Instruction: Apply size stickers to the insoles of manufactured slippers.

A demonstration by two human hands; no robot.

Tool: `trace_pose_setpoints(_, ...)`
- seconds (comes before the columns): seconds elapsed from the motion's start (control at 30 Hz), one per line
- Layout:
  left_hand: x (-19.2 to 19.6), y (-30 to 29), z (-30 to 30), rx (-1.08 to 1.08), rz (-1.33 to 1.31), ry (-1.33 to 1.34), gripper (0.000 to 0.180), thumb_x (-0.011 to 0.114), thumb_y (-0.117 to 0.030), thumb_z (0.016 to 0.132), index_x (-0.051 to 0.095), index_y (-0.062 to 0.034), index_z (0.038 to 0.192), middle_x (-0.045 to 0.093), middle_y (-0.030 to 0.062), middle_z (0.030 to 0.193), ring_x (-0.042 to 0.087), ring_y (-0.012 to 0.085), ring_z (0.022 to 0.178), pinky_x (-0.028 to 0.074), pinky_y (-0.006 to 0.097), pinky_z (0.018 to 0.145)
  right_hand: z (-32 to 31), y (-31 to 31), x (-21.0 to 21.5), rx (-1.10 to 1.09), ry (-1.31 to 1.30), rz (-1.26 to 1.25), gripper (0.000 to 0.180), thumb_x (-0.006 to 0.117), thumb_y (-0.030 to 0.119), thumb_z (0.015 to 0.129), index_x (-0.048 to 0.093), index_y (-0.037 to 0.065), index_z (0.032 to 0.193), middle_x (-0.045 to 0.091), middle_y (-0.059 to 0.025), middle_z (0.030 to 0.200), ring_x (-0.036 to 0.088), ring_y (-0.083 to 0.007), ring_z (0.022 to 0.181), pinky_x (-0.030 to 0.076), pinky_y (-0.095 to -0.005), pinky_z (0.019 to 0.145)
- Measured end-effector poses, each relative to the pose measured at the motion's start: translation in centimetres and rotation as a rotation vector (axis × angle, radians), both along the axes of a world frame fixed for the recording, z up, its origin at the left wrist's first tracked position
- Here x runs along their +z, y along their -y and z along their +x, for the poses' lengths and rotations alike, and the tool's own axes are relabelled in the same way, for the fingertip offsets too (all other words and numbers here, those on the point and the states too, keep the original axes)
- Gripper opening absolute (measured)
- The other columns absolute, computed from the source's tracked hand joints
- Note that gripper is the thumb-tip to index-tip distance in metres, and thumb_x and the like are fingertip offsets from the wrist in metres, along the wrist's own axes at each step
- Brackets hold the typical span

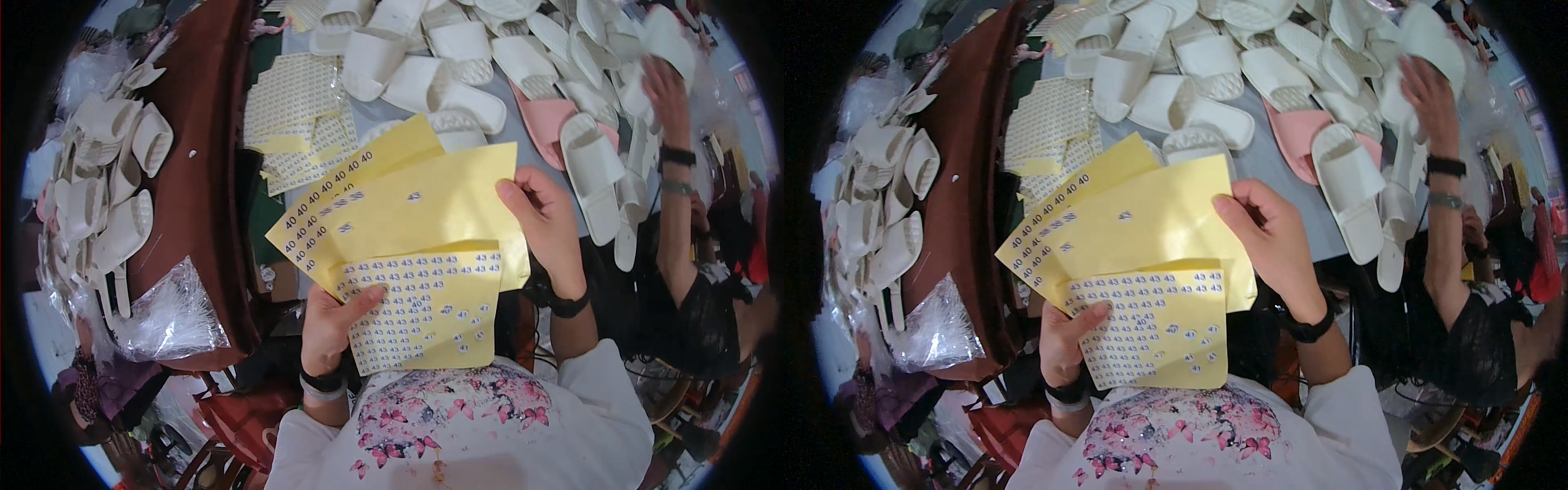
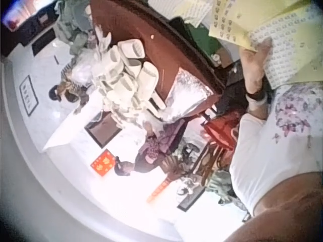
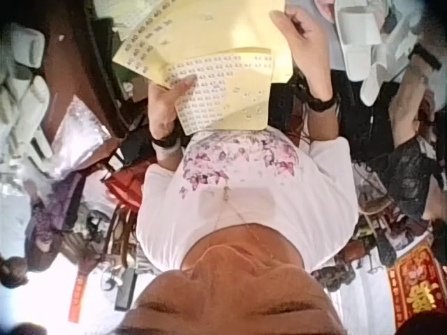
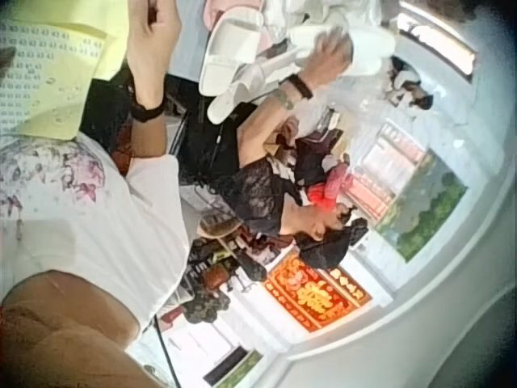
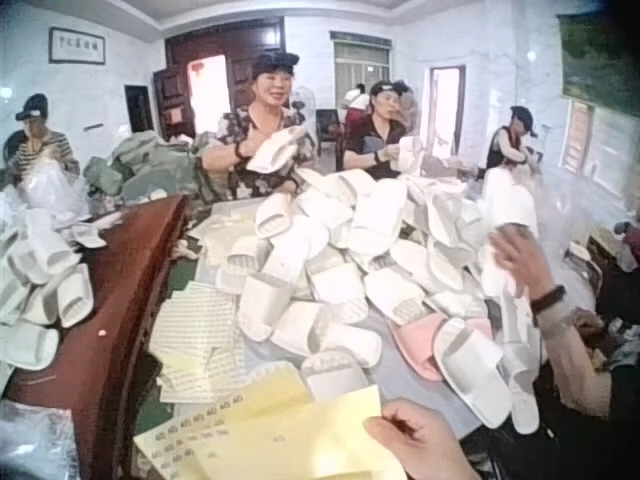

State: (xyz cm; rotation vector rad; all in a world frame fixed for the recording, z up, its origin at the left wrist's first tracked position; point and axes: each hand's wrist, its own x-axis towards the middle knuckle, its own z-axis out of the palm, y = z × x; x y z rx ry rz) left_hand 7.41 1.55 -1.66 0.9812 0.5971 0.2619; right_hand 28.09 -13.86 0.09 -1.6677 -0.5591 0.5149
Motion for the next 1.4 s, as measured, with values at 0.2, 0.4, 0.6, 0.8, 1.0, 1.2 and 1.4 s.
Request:
trace_pose_setpoints(0.2, 0.4, -0.3, 0.1, -0.019, -0.071, 0.054, 0.034, 0.060, 0.003, 0.078, 0.050, 0.0037, 0.110, 0.061, 0.0129, 0.100, 0.062, 0.0175, 0.082, 0.051, 0.028, 0.071, 0.4, 0.2, -0.1, -0.005, 0.003, 0.010, 0.015, 0.057, 0.014, 0.086, 0.057, -0.001, 0.087, 0.054, 0.0037, 0.068, 0.045, -0.0008, 0.061, 0.035, -0.0166, 0.053)
trace_pose_setpoints(0.4, -0.6, -0.3, 0.6, -0.014, -0.098, 0.038, 0.029, 0.060, -0.004, 0.081, 0.053, 0.0028, 0.108, 0.062, 0.0111, 0.099, 0.061, 0.0147, 0.081, 0.049, 0.026, 0.070, -0.2, 0.1, -0.7, 0.061, 0.024, -0.076, 0.015, 0.058, 0.014, 0.085, 0.057, -0.001, 0.089, 0.053, 0.0019, 0.070, 0.045, -0.0025, 0.061, 0.036, -0.0172, 0.054)
trace_pose_setpoints(0.6, -0.8, -0.1, 1.1, 0.041, -0.035, 0.010, 0.024, 0.059, -0.007, 0.083, 0.055, 0.0026, 0.104, 0.063, 0.0088, 0.094, 0.060, 0.0124, 0.077, 0.049, 0.024, 0.067, -0.5, 0.2, 3.4, -0.115, 0.667, -0.155, 0.014, 0.063, 0.007, 0.077, 0.059, 0.003, 0.090, 0.054, -0.0050, 0.079, 0.052, -0.0123, 0.064, 0.039, -0.0220, 0.052)
trace_pose_setpoints(0.8, -0.3, -0.1, 1.6, 0.058, 0.079, -0.063, 0.022, 0.058, -0.010, 0.085, 0.055, 0.0029, 0.102, 0.062, 0.0071, 0.092, 0.058, 0.0097, 0.075, 0.048, 0.023, 0.065, -2.5, -3.7, 5.1, 0.201, 0.860, -0.017, 0.017, 0.064, 0.009, 0.072, 0.059, 0.008, 0.088, 0.055, -0.0055, 0.082, 0.054, -0.0197, 0.065, 0.043, -0.0301, 0.054)
trace_pose_setpoints(1.0, -0.3, 0.9, 2.2, 0.006, 0.313, -0.002, 0.023, 0.057, -0.011, 0.085, 0.054, 0.0015, 0.104, 0.059, 0.0022, 0.091, 0.050, 0.0080, 0.082, 0.043, 0.023, 0.070, -3.9, -6.2, 4.0, 0.361, 0.970, -0.021, 0.015, 0.064, 0.014, 0.071, 0.061, 0.011, 0.086, 0.056, -0.0047, 0.083, 0.057, -0.0221, 0.075, 0.045, -0.0308, 0.061)
trace_pose_setpoints(1.2, 0.1, 1.3, 1.4, 0.054, 0.468, -0.014, 0.021, 0.057, -0.012, 0.084, 0.055, 0.0032, 0.099, 0.059, 0.0033, 0.081, 0.050, 0.0085, 0.072, 0.042, 0.024, 0.065, -4.9, -7.1, 2.1, 0.382, 1.004, 0.032, 0.013, 0.058, 0.016, 0.075, 0.052, 0.011, 0.085, 0.050, -0.0024, 0.083, 0.054, -0.0199, 0.075, 0.041, -0.0314, 0.064)
trace_pose_setpoints(1.4, -1.1, 0.7, 1.8, -0.082, 0.429, -0.083, 0.018, 0.056, -0.010, 0.085, 0.054, 0.0026, 0.097, 0.058, 0.0013, 0.082, 0.049, 0.0075, 0.070, 0.041, 0.022, 0.063, -4.5, -6.0, 1.8, 0.412, 0.947, -0.117, 0.014, 0.058, 0.013, 0.078, 0.051, 0.009, 0.089, 0.050, -0.0042, 0.089, 0.053, -0.0213, 0.083, 0.039, -0.0321, 0.071)
